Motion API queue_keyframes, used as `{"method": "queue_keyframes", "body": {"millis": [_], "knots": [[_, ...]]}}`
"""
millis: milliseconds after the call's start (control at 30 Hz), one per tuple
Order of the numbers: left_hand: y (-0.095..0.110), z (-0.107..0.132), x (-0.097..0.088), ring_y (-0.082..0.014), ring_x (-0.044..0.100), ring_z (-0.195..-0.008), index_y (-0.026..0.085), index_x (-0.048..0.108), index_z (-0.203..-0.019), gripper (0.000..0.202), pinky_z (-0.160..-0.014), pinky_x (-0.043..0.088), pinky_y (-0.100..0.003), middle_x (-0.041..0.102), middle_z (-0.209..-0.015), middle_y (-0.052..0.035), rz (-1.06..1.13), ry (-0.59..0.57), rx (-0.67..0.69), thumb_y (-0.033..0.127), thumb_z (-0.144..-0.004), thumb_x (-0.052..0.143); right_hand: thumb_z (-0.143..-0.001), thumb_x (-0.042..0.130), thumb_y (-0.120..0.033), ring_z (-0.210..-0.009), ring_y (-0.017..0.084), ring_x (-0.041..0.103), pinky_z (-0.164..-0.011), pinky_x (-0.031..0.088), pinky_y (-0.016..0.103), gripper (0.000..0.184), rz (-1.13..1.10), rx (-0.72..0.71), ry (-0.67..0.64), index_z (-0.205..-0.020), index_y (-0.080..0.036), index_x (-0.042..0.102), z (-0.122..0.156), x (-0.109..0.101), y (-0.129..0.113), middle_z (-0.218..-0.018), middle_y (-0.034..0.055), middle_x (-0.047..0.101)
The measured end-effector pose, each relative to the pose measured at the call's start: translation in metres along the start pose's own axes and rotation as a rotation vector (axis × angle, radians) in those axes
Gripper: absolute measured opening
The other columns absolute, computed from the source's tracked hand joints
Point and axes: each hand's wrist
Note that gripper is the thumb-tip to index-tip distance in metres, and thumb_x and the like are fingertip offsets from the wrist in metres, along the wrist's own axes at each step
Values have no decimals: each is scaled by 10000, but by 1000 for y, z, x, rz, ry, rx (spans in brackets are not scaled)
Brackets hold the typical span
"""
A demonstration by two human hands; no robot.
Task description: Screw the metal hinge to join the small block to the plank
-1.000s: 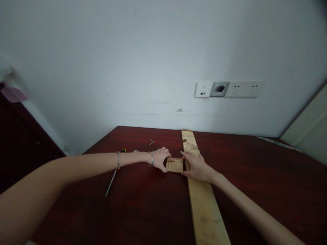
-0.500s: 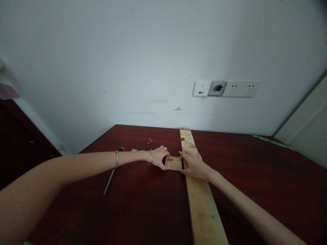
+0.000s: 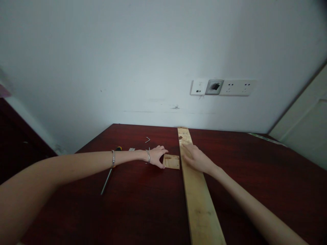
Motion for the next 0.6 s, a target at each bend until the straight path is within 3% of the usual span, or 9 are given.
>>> {"method": "queue_keyframes", "body": {"millis": [133, 300, 433, 600], "knots": [[1, 1, 2, -297, 442, -1068, 92, 364, -1303, 940, -942, 377, -394, 465, -1160, -137, 20, 14, -14, 513, -550, 738, -832, 415, -385, -1204, 333, 411, -999, 329, 451, 542, 74, 196, 129, -1276, -80, 473, -2, -2, 29, -1280, 204, 467], [5, -1, 10, -306, 428, -1074, 103, 388, -1286, 900, -939, 383, -415, 457, -1189, -142, 70, 87, 26, 507, -559, 732, -789, 434, -579, -1170, 395, 414, -962, 327, 513, 739, 109, 377, 152, -1315, -60, 413, 3, 13, 50, -1206, 231, 453], [7, -2, 13, -293, 431, -1063, 121, 405, -1281, 879, -945, 381, -402, 470, -1178, -124, 103, 124, 24, 513, -565, 732, -771, 424, -645, -1146, 372, 443, -956, 349, 454, 792, 98, 411, 116, -1294, -50, 438, 3, 17, 53, -1198, 228, 447], [6, -2, 14, -282, 437, -1049, 155, 455, -1247, 820, -916, 397, -390, 474, -1174, -107, 126, 146, 18, 520, -569, 733, -749, 454, -658, -1104, 380, 440, -930, 362, 469, 722, 100, 391, 77, -1188, -92, 545, 2, 16, 50, -1163, 210, 473]]}}
Point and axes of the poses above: each hand's wrist, its own z-axis away from the middle knuckle, its own x-axis out of the palm, y = z × x
